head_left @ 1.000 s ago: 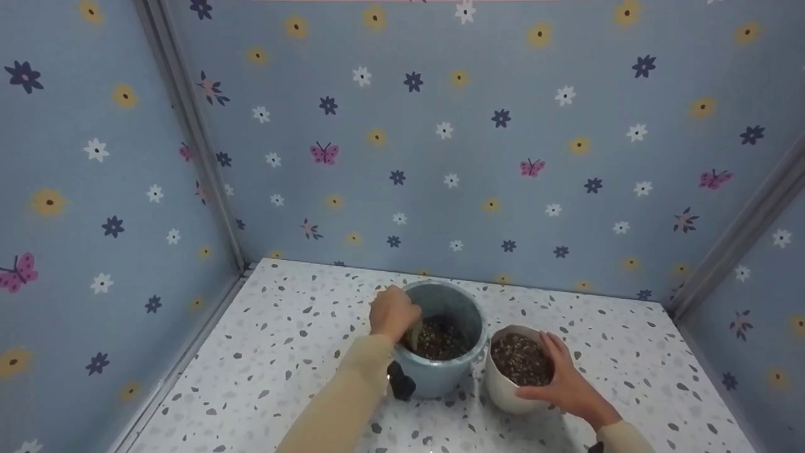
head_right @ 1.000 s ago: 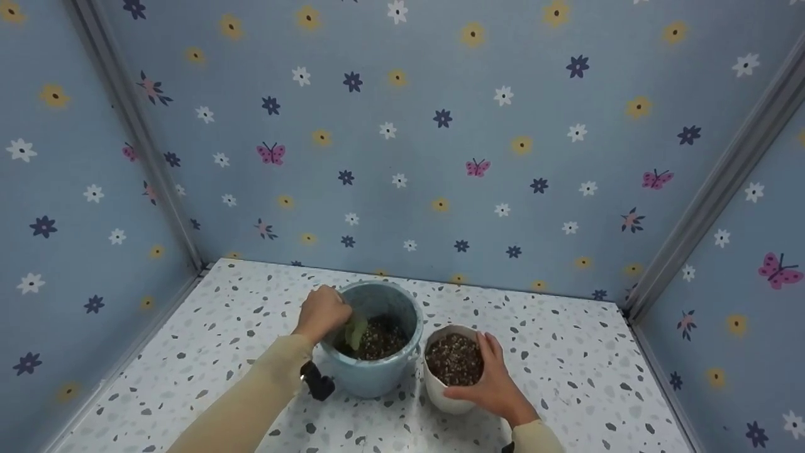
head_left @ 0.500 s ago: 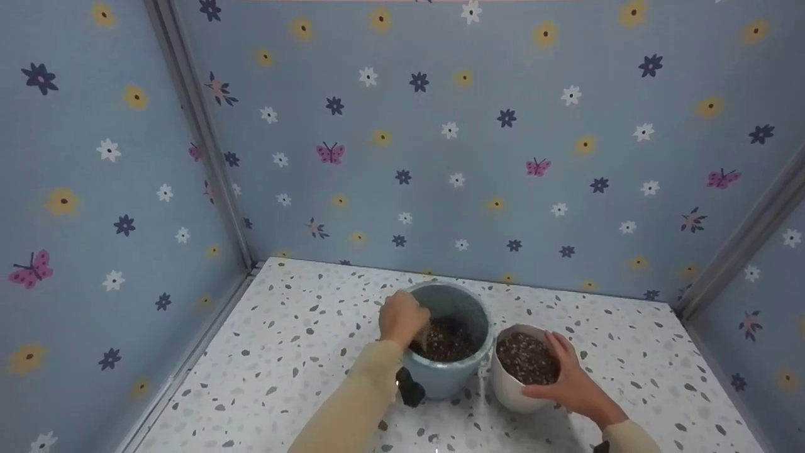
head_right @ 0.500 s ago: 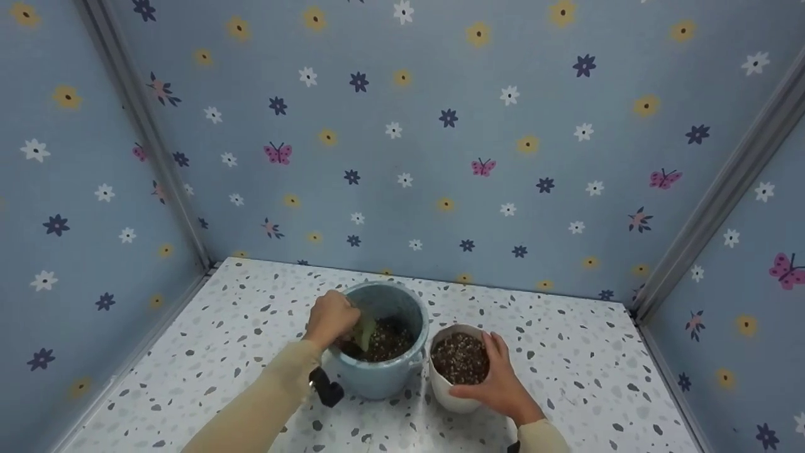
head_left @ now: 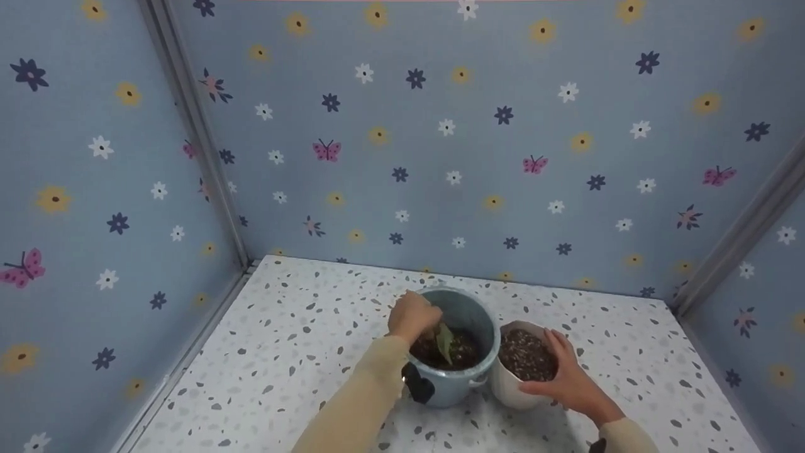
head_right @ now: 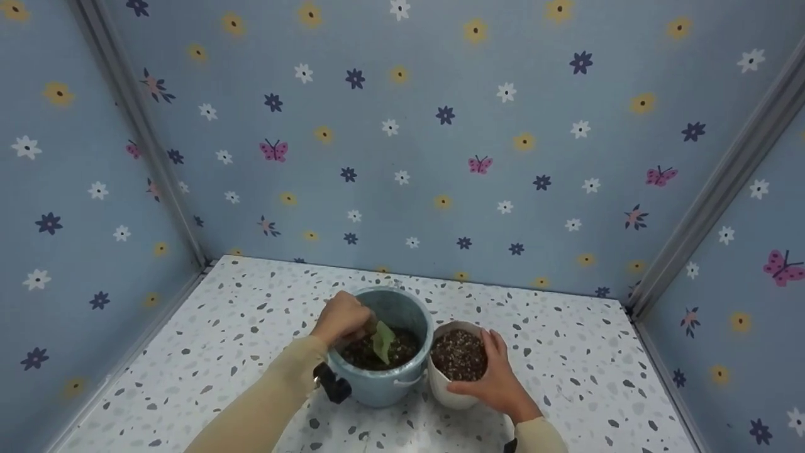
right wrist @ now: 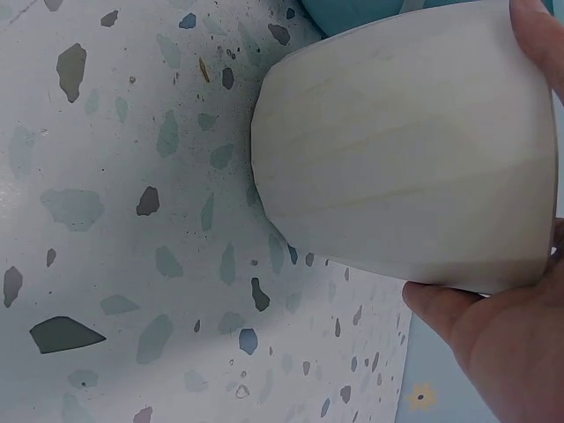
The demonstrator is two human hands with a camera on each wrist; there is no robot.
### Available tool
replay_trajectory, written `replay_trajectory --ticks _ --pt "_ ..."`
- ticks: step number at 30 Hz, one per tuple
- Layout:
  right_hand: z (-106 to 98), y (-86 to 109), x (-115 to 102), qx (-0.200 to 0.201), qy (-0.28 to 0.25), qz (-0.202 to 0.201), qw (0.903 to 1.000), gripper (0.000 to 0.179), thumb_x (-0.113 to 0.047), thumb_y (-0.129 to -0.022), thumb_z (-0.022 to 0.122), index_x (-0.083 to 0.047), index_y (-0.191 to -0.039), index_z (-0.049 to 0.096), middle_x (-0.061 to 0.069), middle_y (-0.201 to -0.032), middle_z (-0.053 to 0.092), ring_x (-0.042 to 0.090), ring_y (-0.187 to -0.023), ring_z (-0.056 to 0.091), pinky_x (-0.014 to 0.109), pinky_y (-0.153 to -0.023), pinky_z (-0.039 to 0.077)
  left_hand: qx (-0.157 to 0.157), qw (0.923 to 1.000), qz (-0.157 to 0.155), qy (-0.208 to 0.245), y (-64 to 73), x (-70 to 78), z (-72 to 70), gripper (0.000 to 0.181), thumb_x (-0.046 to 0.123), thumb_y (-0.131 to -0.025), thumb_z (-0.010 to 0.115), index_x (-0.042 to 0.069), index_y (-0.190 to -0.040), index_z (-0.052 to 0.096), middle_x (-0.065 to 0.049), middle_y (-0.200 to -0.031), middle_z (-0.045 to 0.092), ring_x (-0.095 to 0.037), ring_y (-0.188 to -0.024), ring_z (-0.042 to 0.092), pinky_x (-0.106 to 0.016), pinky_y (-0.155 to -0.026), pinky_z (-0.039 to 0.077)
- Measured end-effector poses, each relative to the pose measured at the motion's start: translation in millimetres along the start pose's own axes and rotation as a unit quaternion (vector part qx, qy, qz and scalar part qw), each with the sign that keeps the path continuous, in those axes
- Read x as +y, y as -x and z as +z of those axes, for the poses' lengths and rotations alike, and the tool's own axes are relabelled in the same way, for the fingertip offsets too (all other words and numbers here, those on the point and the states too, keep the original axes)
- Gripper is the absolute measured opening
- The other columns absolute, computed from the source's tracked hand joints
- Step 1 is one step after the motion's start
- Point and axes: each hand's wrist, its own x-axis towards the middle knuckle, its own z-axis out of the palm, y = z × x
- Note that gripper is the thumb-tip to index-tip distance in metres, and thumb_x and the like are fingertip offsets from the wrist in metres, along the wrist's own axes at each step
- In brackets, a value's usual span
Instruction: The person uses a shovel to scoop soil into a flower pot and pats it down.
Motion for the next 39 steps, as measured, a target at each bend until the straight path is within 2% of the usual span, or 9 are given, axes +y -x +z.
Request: replay_trajectory --ticks 2,4,10,13,16,24,29,33,39 --pt "-1 -0.1 0 0.003 0.0 -0.006 1.0 0.115 -0.048 -0.064 0.077 -0.014 -0.146 0.003 0.017 -0.147 -0.009 0.044 -0.131 0.004 0.063 -0.096 0.016 -0.011 0.9996 -0.01 0.022 -0.1 1.0 -0.4 0.03 0.011 -0.074 0.053 0.013 -0.045 0.049 -0.001 -0.042 0.051 -0.017 -0.04 0.051 -0.026 -0.035 0.029" --pt "-2 0.0 0 0.002 0.0 -0.01 1.0 0.115 -0.048 -0.064 0.077 -0.013 -0.146 0.003 0.017 -0.147 -0.01 0.044 -0.131 0.003 0.063 -0.096 0.016 -0.014 0.9984 -0.018 0.051 -0.1 1.4 0.3 0.023 0.011 -0.073 0.056 0.01 -0.05 0.057 -0.003 -0.044 0.055 -0.018 -0.042 0.055 -0.027 -0.035 0.033" --pt "0 1.1 0 0.0 -0.008 -0.006 0.9999 0.115 -0.048 -0.064 0.077 -0.014 -0.146 0.002 0.017 -0.147 -0.01 0.043 -0.131 0.003 0.063 -0.096 0.016 -0.036 0.9898 -0.044 0.131 0.4 0.9 4.5 0.005 0.005 -0.063 0.064 0.006 -0.058 0.064 -0.004 -0.046 0.055 -0.013 -0.038 0.049 -0.027 -0.037 0.04" --pt "2 1.3 0 -0.003 -0.01 -0.001 0.9999 0.116 -0.048 -0.064 0.077 -0.015 -0.146 0.002 0.017 -0.147 -0.009 0.044 -0.131 0.004 0.063 -0.096 0.016 -0.041 0.9849 -0.05 0.16 1.7 -1.2 4.7 0.004 0.004 -0.065 0.064 0.006 -0.061 0.064 -0.005 -0.05 0.057 -0.012 -0.039 0.049 -0.028 -0.04 0.043" --pt "3 1.7 -1 -0.003 -0.01 0.003 0.9999 0.116 -0.048 -0.064 0.077 -0.015 -0.146 0.002 0.017 -0.146 -0.009 0.044 -0.131 0.005 0.063 -0.096 0.017 -0.049 0.9756 -0.061 0.205 2.0 -3.2 3.9 0.005 0.002 -0.066 0.063 0.005 -0.062 0.064 -0.005 -0.051 0.057 -0.012 -0.039 0.049 -0.029 -0.043 0.045" --pt "1 0.1 -2 0.002 0.005 -0.005 1.0 0.118 -0.05 -0.062 0.078 -0.014 -0.146 0.003 0.019 -0.146 -0.01 0.046 -0.13 0.006 0.063 -0.096 0.017 -0.074 0.9403 -0.082 0.322 1.7 -9.6 -6.3 0.005 0.002 -0.071 0.062 0.0 -0.071 0.066 -0.007 -0.058 0.059 -0.012 -0.045 0.051 -0.026 -0.046 0.045" --pt "1 -1.2 -8 0.015 0.022 -0.031 0.9991 0.12 -0.049 -0.06 0.079 -0.013 -0.146 0.003 0.021 -0.145 -0.006 0.046 -0.129 0.011 0.063 -0.094 0.021 -0.082 0.9328 -0.084 0.341 4.2 -13.8 -15.9 0.014 0.007 -0.073 0.063 -0.003 -0.081 0.069 -0.01 -0.066 0.064 -0.011 -0.047 0.052 -0.027 -0.05 0.047" --pt "7 -1.0 -8 0.045 0.028 -0.051 0.9973 0.122 -0.052 -0.057 0.079 -0.012 -0.145 0.005 0.02 -0.143 0.005 0.042 -0.128 0.02 0.06 -0.094 0.026 -0.082 0.9217 -0.094 0.367 9.0 -19.2 -18.8 0.018 0.008 -0.074 0.064 -0.004 -0.086 0.069 -0.013 -0.073 0.066 -0.01 -0.047 0.052 -0.026 -0.049 0.047" --pt "8 5.1 -3 0.075 0.038 -0.044 0.9955 0.123 -0.056 -0.054 0.079 -0.011 -0.145 0.009 0.021 -0.143 0.011 0.041 -0.127 0.023 0.061 -0.092 0.027 -0.081 0.9084 -0.096 0.399 17.1 -26.7 -19.0 0.019 0.009 -0.074 0.066 -0.003 -0.087 0.069 -0.013 -0.077 0.066 -0.009 -0.049 0.052 -0.023 -0.051 0.048"
